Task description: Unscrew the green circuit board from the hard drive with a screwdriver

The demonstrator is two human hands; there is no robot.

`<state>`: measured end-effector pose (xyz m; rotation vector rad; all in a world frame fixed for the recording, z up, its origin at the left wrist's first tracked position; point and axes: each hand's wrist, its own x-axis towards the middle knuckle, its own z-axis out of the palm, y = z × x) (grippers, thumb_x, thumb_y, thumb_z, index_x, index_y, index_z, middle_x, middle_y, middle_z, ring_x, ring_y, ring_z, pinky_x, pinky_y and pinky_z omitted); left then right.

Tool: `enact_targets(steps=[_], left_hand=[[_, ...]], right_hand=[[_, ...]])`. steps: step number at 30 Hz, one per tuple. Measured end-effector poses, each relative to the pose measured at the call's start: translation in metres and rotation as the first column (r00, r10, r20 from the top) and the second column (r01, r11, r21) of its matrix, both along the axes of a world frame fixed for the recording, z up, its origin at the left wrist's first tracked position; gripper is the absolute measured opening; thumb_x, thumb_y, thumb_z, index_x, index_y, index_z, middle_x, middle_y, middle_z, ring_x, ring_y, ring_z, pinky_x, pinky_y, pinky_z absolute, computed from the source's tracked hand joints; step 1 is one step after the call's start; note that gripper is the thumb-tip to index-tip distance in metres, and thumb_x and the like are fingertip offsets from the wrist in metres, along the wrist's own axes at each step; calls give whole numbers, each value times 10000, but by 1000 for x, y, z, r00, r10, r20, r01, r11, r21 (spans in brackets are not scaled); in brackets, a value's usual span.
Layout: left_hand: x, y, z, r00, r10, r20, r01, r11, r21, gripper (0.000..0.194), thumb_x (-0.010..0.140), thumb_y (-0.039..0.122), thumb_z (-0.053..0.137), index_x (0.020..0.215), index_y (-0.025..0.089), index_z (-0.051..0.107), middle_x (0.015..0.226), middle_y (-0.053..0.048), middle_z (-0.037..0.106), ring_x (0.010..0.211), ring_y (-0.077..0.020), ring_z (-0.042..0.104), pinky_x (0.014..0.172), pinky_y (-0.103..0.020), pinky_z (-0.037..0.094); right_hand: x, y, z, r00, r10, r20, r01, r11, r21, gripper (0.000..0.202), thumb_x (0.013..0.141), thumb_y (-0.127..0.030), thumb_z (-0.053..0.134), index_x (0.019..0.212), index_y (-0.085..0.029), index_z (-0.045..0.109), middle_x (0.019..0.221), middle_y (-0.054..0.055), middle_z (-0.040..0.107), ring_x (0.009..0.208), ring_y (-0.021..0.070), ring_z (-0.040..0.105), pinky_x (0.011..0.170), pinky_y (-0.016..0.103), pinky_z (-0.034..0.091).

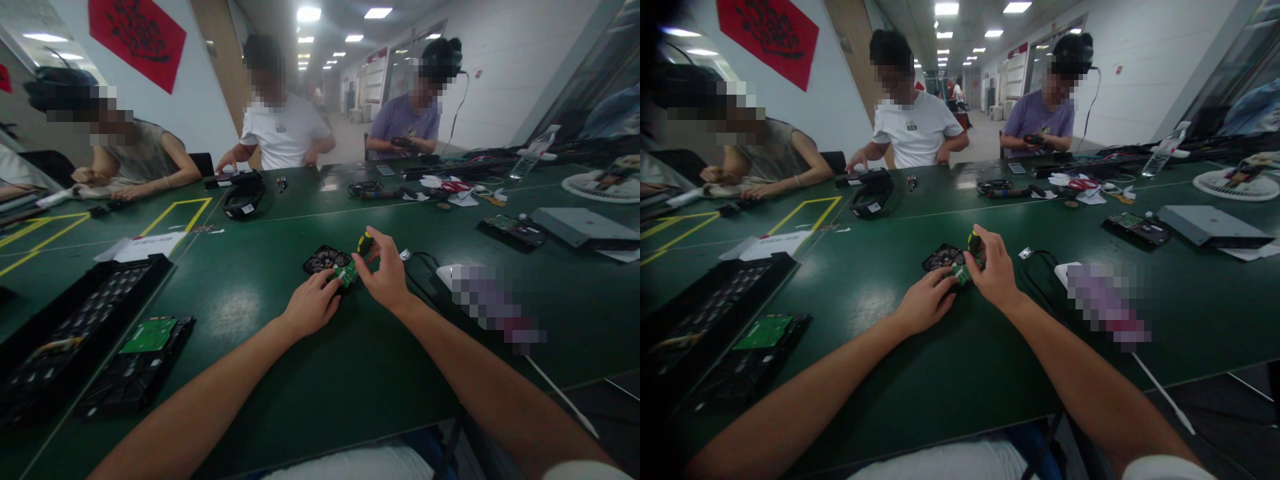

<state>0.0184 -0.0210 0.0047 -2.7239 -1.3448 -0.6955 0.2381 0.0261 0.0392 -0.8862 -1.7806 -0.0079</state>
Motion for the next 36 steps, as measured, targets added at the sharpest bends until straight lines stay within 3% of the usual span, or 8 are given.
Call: enact_targets(steps=[3, 8, 13, 20, 28, 36], left_hand=[[0, 0, 0, 1000, -6, -6, 6, 1000, -5, 369, 1008, 284, 550, 1367, 207, 582, 1465, -163, 539, 1336, -317, 568, 1090, -509, 547], [0, 0, 1, 1000, -8, -2, 8, 1000, -5, 374, 1013, 288, 544, 1378, 214, 585, 1481, -158, 536, 1345, -312, 565, 1106, -507, 537], [0, 0, 1, 1000, -13, -2, 13, 1000, -11, 389, 1010, 276, 542, 1391, 208, 581, 1467, -152, 558, 1320, -309, 576, 1101, -506, 541], [1, -1, 3, 1000, -23, -9, 23, 1000, -12, 422, 1012, 280, 531, 1427, 203, 553, 1480, -148, 563, 1318, -315, 572, 1101, -512, 539], [1, 1, 1, 1000, -30, -3, 30, 1000, -9, 449, 1001, 275, 545, 1445, 208, 546, 1476, -133, 580, 1295, -305, 584, 1096, -500, 540], [1, 1, 2, 1000, -28, 6, 28, 1000, -9, 454, 1010, 277, 532, 1453, 179, 535, 1476, -144, 588, 1295, -298, 586, 1114, -494, 528]], right_hand=[[1, -1, 1, 1000, -6, 5, 6, 1000, 4, 617, 968, -307, 652, 1534, -298, 408, 1264, 110, 632, 936, 240, 677, 824, 467, 654], [0, -2, 1, 1000, 10, 7, -10, 1000, -5, 624, 981, -261, 592, 1564, -284, 369, 1341, 132, 613, 1032, 260, 675, 896, 490, 640], [-1, -1, 0, 1000, -21, -17, 21, 999, 37, 605, 959, -295, 664, 1513, -272, 420, 1306, 132, 612, 1084, 280, 663, 900, 504, 639], [0, -1, -1, 999, 38, -15, -38, 999, 10, 631, 977, -255, 596, 1562, -279, 363, 1404, 149, 570, 1142, 288, 657, 906, 504, 647], [-1, -2, 0, 999, -14, -32, 14, 1000, 17, 635, 961, -298, 660, 1536, -283, 391, 1325, 133, 592, 1060, 267, 666, 824, 462, 657], [-1, -2, 0, 1000, 24, -3, -24, 1000, -13, 637, 992, -267, 580, 1585, -285, 349, 1364, 138, 599, 1058, 261, 674, 914, 492, 646]])
